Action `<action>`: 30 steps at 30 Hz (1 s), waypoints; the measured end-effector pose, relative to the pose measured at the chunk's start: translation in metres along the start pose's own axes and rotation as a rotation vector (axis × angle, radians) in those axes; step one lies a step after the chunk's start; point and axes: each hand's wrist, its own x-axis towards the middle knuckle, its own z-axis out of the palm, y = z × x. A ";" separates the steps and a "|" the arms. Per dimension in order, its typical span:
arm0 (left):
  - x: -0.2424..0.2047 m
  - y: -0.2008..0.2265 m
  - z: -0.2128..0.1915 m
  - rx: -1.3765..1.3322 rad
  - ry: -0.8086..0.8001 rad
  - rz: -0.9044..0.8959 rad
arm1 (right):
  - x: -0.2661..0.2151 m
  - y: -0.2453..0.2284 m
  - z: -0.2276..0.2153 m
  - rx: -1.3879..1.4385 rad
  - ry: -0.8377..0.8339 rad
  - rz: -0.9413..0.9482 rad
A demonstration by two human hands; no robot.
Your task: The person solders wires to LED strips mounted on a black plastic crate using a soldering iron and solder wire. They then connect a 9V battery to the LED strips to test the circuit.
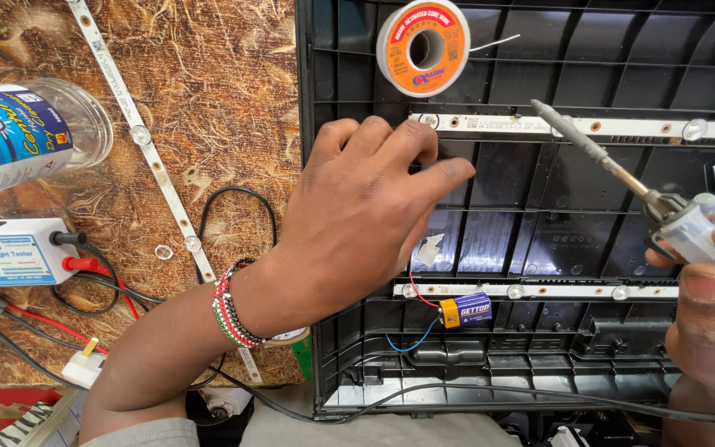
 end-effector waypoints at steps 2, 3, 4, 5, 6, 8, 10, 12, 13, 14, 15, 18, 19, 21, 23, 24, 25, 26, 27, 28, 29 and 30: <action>-0.002 -0.002 0.004 0.018 0.009 0.032 | 0.004 -0.019 0.003 -0.025 0.007 0.016; -0.003 -0.003 0.007 0.035 0.017 0.064 | 0.006 -0.028 0.004 -0.051 0.012 0.033; -0.002 -0.002 0.007 0.035 0.018 0.064 | 0.005 -0.024 0.004 -0.051 0.013 0.033; -0.001 -0.001 0.007 0.062 0.028 0.068 | 0.005 -0.019 0.004 -0.042 0.018 0.023; -0.001 0.000 0.008 0.088 0.037 0.072 | 0.004 -0.015 0.004 -0.034 0.023 0.014; 0.000 0.002 0.010 0.090 0.060 0.043 | 0.003 -0.015 0.005 -0.016 0.029 0.012; 0.002 0.002 0.011 0.097 0.088 0.017 | 0.005 -0.015 0.007 0.004 0.039 0.004; 0.001 0.002 0.011 0.157 0.074 -0.042 | 0.006 -0.016 0.008 -0.012 0.052 -0.029; 0.001 0.000 0.010 0.159 0.075 -0.043 | 0.006 -0.021 0.006 -0.011 0.051 -0.031; 0.001 -0.001 0.009 0.073 0.076 -0.029 | 0.006 -0.026 0.005 -0.037 0.035 -0.004; 0.002 -0.002 0.007 -0.015 0.076 -0.010 | 0.005 -0.032 0.003 -0.063 0.021 0.025; 0.004 0.000 0.010 0.038 0.044 -0.041 | 0.004 -0.016 0.009 0.049 0.066 0.009; 0.006 0.001 0.013 0.038 0.044 -0.042 | 0.005 -0.018 0.008 0.050 0.066 0.008; 0.011 0.002 0.018 0.069 0.062 -0.070 | 0.007 -0.020 0.006 -0.037 0.050 -0.018; 0.013 0.001 0.022 0.072 0.103 -0.041 | 0.008 -0.032 0.006 -0.061 0.043 -0.010; 0.014 0.000 0.024 0.074 0.141 -0.011 | 0.008 -0.038 0.005 -0.085 0.037 0.000; 0.014 0.000 0.020 0.076 0.144 -0.009 | 0.008 -0.037 0.004 -0.084 0.039 -0.003; 0.014 -0.001 0.017 0.051 0.134 -0.007 | 0.008 -0.036 0.002 -0.100 0.035 -0.007; 0.015 -0.001 0.013 0.023 0.120 -0.004 | 0.007 -0.035 0.002 -0.115 0.031 -0.007; 0.016 -0.004 0.010 0.024 0.119 -0.001 | 0.008 -0.035 0.003 -0.114 0.033 -0.006; 0.016 -0.006 0.007 0.030 0.155 -0.050 | 0.008 -0.035 0.005 -0.090 0.050 0.002; 0.016 -0.008 0.004 0.036 0.191 -0.099 | 0.007 -0.036 0.007 -0.065 0.066 0.010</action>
